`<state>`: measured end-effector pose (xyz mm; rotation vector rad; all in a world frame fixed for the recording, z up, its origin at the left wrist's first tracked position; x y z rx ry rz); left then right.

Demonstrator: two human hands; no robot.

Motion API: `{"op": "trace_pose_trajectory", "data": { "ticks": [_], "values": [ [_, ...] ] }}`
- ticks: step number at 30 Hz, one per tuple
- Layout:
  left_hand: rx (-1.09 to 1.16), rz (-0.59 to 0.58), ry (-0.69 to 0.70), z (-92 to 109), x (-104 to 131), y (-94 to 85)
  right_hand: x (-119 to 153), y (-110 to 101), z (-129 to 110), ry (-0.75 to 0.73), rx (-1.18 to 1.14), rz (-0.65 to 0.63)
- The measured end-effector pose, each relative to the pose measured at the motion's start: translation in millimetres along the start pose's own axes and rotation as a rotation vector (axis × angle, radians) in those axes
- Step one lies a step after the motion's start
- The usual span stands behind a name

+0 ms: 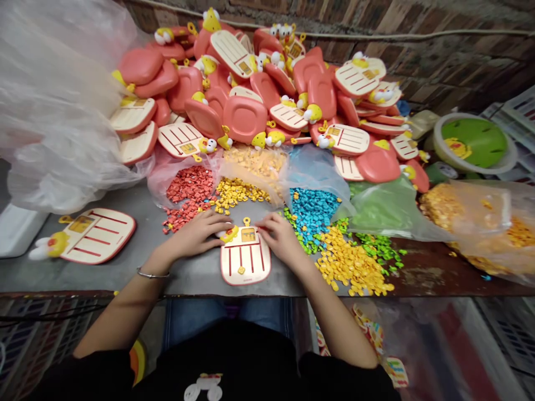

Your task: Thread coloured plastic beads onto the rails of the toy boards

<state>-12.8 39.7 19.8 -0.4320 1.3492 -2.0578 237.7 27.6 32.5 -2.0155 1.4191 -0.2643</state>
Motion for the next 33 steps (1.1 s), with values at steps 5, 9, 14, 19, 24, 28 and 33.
{"op": "trace_pose_trajectory", "data": {
  "ticks": [5, 9, 14, 19, 24, 28, 33],
  "values": [
    [0.014, -0.005, -0.014, 0, 0, -1.1, 5, 18, 11, -0.017, 0.324, -0.071],
    [-0.011, -0.004, -0.021, 0, -1, -0.2, 15, 21, 13, -0.06, 0.357, -0.066],
    [-0.051, 0.005, -0.01, 1, -2, 1.6, 33, 22, 7, -0.108, 0.151, -0.061],
    [-0.077, 0.025, 0.004, 2, -1, 2.6, 15, 53, -9, -0.184, 0.045, -0.115],
    [-0.099, 0.039, 0.01, 4, -1, 0.9, 4, 60, -24, -0.245, -0.153, -0.4],
    [-0.12, 0.048, 0.01, 4, -1, 2.9, -18, 38, -29, -0.203, -0.321, -0.437],
    [-0.144, 0.067, 0.003, 3, -1, 7.8, -109, 50, -28, -0.176, -0.031, -0.148]
  ]
}}
Point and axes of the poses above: each hand's wrist, its own x-axis away from the middle knuckle, its own y-axis out of the palm, z = x × y, the point moved 2 cm from there along -x, towards the middle knuckle, and after that the axes turned 2 degrees about -x, right-handed, at the moved point
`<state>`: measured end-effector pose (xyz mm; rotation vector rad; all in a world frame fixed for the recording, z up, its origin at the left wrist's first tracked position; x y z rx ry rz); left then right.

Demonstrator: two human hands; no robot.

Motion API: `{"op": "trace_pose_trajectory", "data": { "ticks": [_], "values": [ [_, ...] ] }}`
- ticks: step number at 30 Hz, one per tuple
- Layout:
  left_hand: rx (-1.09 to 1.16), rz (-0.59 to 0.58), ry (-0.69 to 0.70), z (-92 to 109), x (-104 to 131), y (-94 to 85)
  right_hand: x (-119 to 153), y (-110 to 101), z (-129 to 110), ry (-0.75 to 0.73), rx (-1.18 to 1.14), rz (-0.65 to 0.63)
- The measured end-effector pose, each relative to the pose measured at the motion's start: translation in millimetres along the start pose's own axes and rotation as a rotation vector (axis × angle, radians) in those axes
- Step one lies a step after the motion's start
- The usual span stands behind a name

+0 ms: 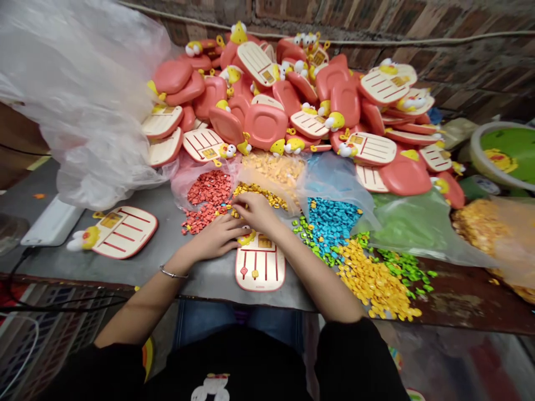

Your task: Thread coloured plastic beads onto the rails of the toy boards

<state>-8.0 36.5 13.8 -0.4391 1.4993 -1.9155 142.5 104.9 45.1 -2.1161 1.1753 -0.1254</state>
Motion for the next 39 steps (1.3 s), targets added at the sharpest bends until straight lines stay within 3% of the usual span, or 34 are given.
{"op": "trace_pose_trajectory", "data": {
  "ticks": [3, 5, 8, 11, 14, 18, 22, 25, 28, 31, 35, 39],
  "values": [
    [-0.002, 0.011, -0.011, -1, 0, 0.5, -56, 25, 11, -0.105, 0.255, -0.147],
    [-0.004, 0.021, -0.021, -3, 0, -0.4, -78, 42, 16, -0.197, 0.391, -0.249],
    [0.0, 0.031, -0.034, -5, -1, -2.4, -89, 54, 17, -0.259, 0.533, -0.311],
    [0.006, 0.04, -0.039, -5, -1, -4.1, -88, 54, 16, -0.201, 0.538, -0.313],
    [-0.001, 0.04, -0.043, -4, -1, -5.4, -85, 47, 19, -0.069, 0.315, -0.228],
    [-0.007, 0.024, -0.056, -3, -1, -6.2, -67, 29, 22, 0.134, -0.282, 0.053],
    [-0.024, 0.02, -0.059, -4, -2, -5.1, -13, 2, 23, 0.391, -0.955, 0.112],
    [-0.033, 0.021, -0.054, -5, -1, -3.1, 39, -19, 26, 0.572, -1.163, 0.167],
    [-0.027, 0.032, -0.049, -6, -1, -1.3, 82, -31, 34, 0.648, -1.058, 0.249],
    [-0.025, 0.039, -0.039, -7, -1, -0.2, 108, -31, 43, 0.607, -0.722, 0.293],
    [-0.026, 0.048, -0.025, -7, 0, 0.0, 118, -22, 45, 0.462, -0.222, 0.209],
    [-0.025, 0.039, -0.029, -7, 0, 0.0, 119, -21, 40, 0.357, 0.049, 0.155]
  ]
}}
Point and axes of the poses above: each hand's wrist, its own x-axis away from the middle knuckle, its own y-axis out of the palm, z = x × y, the point moved 2 cm from there along -x, towards the middle knuckle, and after that the axes turned 2 degrees about -x, right-handed, at the moved point
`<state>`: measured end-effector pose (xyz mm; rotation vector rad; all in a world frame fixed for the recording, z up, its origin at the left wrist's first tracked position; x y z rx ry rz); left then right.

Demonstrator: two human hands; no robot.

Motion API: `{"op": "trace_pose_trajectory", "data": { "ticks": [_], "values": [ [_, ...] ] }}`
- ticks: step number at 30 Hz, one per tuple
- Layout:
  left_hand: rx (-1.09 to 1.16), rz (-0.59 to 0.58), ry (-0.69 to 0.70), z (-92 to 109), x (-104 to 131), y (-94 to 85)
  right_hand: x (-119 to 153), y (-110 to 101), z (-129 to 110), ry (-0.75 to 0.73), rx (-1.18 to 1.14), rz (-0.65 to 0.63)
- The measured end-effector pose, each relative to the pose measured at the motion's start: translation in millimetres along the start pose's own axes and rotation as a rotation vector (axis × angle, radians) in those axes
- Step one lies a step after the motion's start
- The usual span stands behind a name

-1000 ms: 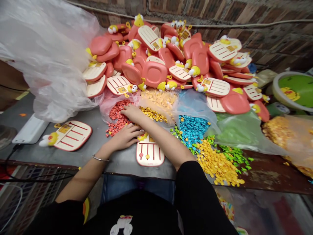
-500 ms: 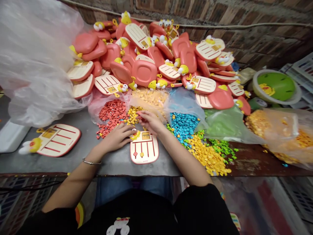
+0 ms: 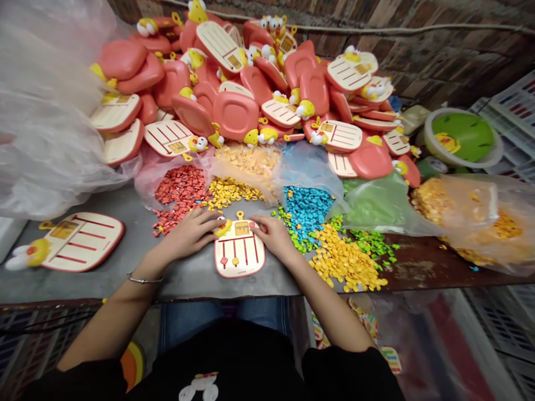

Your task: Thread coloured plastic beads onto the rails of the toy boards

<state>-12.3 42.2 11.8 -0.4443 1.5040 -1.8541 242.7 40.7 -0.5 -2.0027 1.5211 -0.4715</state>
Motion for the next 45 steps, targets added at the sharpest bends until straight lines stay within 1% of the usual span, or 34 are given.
{"op": "trace_pose_trajectory", "data": {
  "ticks": [3, 6, 14, 19, 22, 25, 28, 30, 31, 33, 35, 37, 41, 43, 45],
  "values": [
    [0.012, -0.014, -0.004, 0, 0, 0.2, 0, -4, -2, -0.056, 0.049, 0.015],
    [0.0, -0.018, -0.004, 0, 0, 0.1, -2, -6, -1, -0.094, 0.047, -0.026],
    [-0.032, -0.018, -0.036, 2, -1, -1.7, 11, -7, 3, -0.013, -0.054, -0.158],
    [-0.013, -0.013, -0.04, 1, 0, -1.5, 10, -7, -4, -0.03, -0.031, -0.22],
    [0.003, -0.011, -0.025, 1, 0, -1.9, 7, -4, -8, -0.034, -0.017, -0.199],
    [-0.009, -0.017, -0.008, 0, 1, -2.8, 7, 2, -10, -0.016, 0.022, -0.137],
    [-0.017, -0.024, -0.004, 1, 1, -2.8, 12, 11, -14, 0.023, 0.096, -0.042],
    [-0.021, -0.024, -0.002, 2, 1, -2.1, 15, 21, -20, 0.027, 0.187, -0.033],
    [-0.022, -0.021, -0.003, 2, 1, -1.6, 15, 27, -24, 0.009, 0.248, -0.055],
    [-0.021, -0.017, -0.007, 3, 0, -0.9, 12, 38, -35, -0.078, 0.378, -0.134],
    [-0.017, -0.016, -0.012, 3, 0, -0.9, 6, 48, -47, -0.218, 0.479, -0.226],
    [-0.015, -0.021, -0.013, 4, 0, -1.5, -2, 52, -57, -0.37, 0.52, -0.311],
    [-0.012, -0.028, -0.021, 3, 1, -2.9, -17, 46, -65, -0.585, 0.53, -0.439],
    [-0.007, -0.026, -0.021, 2, 1, -3.2, -21, 42, -66, -0.654, 0.547, -0.498],
    [-0.002, -0.02, -0.021, 2, 1, -3.4, -22, 38, -66, -0.681, 0.532, -0.546]
  ]
}}
Point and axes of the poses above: each hand's wrist, its own x-axis away from the middle knuckle, its own y-axis out of the palm, z = x × y, the point moved 2 cm from there along -x, towards the middle knuckle, and after that the axes turned 2 degrees about -x, right-handed, at the moved point
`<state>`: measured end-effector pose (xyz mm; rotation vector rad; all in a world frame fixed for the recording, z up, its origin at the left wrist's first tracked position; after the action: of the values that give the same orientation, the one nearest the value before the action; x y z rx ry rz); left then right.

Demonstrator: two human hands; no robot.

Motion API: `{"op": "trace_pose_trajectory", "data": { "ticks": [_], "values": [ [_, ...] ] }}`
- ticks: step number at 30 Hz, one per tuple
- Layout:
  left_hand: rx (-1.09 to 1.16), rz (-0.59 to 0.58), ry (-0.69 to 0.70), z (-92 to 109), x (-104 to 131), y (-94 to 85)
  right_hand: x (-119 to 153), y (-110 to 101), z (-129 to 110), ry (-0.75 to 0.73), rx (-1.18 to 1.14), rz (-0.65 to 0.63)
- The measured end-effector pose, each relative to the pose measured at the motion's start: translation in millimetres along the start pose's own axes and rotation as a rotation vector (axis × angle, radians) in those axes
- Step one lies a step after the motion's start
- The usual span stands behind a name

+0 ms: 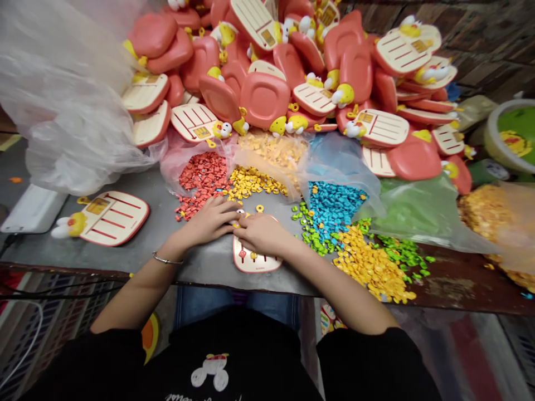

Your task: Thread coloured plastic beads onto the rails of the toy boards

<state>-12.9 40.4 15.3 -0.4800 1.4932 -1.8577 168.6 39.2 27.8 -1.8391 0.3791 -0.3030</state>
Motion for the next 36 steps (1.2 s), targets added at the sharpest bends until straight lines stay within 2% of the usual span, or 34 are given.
{"op": "trace_pose_trajectory", "data": {
  "ticks": [4, 7, 9, 12, 13, 15, 17, 27, 32, 36],
  "values": [
    [-0.003, -0.001, 0.002, 0, 0, -0.6, 9, -2, -5, -0.014, -0.197, -0.04],
    [-0.002, -0.003, 0.005, 0, 0, -0.9, 24, -4, -10, -0.008, -0.494, -0.053],
    [0.004, -0.003, 0.008, 0, 0, -0.7, 38, -6, -4, 0.146, -0.758, 0.092],
    [0.015, -0.003, 0.014, -1, 0, 0.0, 63, -3, 14, 0.512, -1.167, 0.44],
    [0.017, -0.002, 0.014, -1, 0, 0.3, 70, 0, 20, 0.598, -1.291, 0.514],
    [0.017, 0.001, 0.015, -2, 0, 0.8, 79, 5, 29, 0.694, -1.486, 0.584],
    [0.013, 0.003, 0.017, -3, -1, 1.2, 83, 10, 34, 0.75, -1.581, 0.618],
    [0.038, 0.01, 0.041, -4, -1, 1.6, 77, 13, 39, 0.823, -1.626, 0.677],
    [0.029, 0.003, 0.035, -3, -1, 2.5, 78, 15, 44, 0.799, -1.253, 0.688],
    [0.036, -0.004, 0.035, -3, -1, 2.2, 69, 22, 47, 0.686, -0.975, 0.729]
  ]
}}
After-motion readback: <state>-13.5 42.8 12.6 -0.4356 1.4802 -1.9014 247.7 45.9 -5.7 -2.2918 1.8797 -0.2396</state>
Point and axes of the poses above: each hand's wrist, its own x-axis away from the middle knuckle, its own y-axis out of the palm, z = x × y, the point moved 2 cm from there along -x, towards the middle knuckle, and after that the axes turned 2 degrees about -x, right-handed, at the moved point
